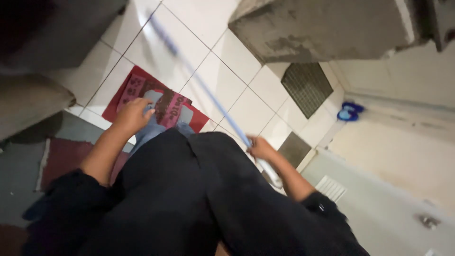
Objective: Sweep the floor and move floor mats in a house.
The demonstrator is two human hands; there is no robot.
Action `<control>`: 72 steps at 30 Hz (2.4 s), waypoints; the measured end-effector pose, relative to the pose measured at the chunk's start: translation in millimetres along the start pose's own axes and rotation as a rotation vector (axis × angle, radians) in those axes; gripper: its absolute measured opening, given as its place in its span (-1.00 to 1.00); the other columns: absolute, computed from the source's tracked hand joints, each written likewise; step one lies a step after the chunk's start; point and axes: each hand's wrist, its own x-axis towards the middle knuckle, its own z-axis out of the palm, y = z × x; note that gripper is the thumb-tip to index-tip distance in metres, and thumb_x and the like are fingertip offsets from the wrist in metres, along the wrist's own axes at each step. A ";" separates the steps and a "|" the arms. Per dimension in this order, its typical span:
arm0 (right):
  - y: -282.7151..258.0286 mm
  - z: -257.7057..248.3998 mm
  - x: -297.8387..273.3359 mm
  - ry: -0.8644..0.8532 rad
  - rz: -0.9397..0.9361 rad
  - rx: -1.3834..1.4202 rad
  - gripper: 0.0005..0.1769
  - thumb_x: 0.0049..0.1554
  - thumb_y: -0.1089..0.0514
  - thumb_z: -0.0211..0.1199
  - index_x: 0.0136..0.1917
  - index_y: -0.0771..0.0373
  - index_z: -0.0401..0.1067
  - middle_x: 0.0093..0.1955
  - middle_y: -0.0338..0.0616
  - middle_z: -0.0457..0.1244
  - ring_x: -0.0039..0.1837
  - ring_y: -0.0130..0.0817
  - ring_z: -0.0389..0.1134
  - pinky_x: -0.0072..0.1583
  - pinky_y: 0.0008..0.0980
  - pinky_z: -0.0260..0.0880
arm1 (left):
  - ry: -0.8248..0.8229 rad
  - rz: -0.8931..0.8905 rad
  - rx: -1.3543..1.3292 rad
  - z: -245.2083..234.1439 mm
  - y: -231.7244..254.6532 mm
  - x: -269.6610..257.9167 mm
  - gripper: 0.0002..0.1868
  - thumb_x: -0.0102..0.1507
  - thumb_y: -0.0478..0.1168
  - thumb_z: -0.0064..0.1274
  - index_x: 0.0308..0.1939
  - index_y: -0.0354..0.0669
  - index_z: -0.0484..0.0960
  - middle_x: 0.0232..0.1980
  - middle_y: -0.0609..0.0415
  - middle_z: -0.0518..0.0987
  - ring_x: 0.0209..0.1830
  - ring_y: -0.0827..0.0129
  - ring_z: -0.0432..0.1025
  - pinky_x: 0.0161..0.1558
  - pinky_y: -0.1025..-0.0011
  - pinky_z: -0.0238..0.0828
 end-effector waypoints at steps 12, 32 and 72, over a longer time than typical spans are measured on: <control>-72.3 28.8 87.5 0.201 0.110 -0.202 -0.63 -0.01 0.25 0.23 0.09 0.31 0.39 -0.05 0.21 0.36 -0.01 0.14 0.43 0.04 0.02 0.45 | -0.220 0.148 0.156 -63.1 2.2 70.5 -0.63 0.25 -0.15 0.16 0.10 -0.21 0.63 0.06 -0.19 0.62 0.07 -0.10 0.49 0.11 0.08 0.41; -42.8 182.8 -4.9 0.293 0.213 0.414 -0.52 0.13 -0.04 0.25 0.19 0.33 0.41 -0.06 0.26 0.38 -0.01 0.11 0.43 0.07 -0.02 0.42 | -0.609 0.331 0.378 -53.6 76.0 151.8 -0.68 0.29 -0.13 0.16 0.09 -0.15 0.65 0.02 -0.13 0.63 0.01 -0.05 0.52 0.03 0.08 0.44; 263.9 202.0 -32.1 0.350 0.335 0.561 -0.51 0.13 -0.09 0.28 -0.27 0.46 0.55 -0.34 0.25 0.33 -0.34 -0.02 0.33 -0.18 -0.04 0.35 | -0.846 0.611 0.545 185.3 228.5 80.1 -0.64 0.31 -0.09 0.13 0.11 -0.20 0.63 -0.04 -0.26 0.64 -0.04 -0.14 0.53 0.02 0.04 0.46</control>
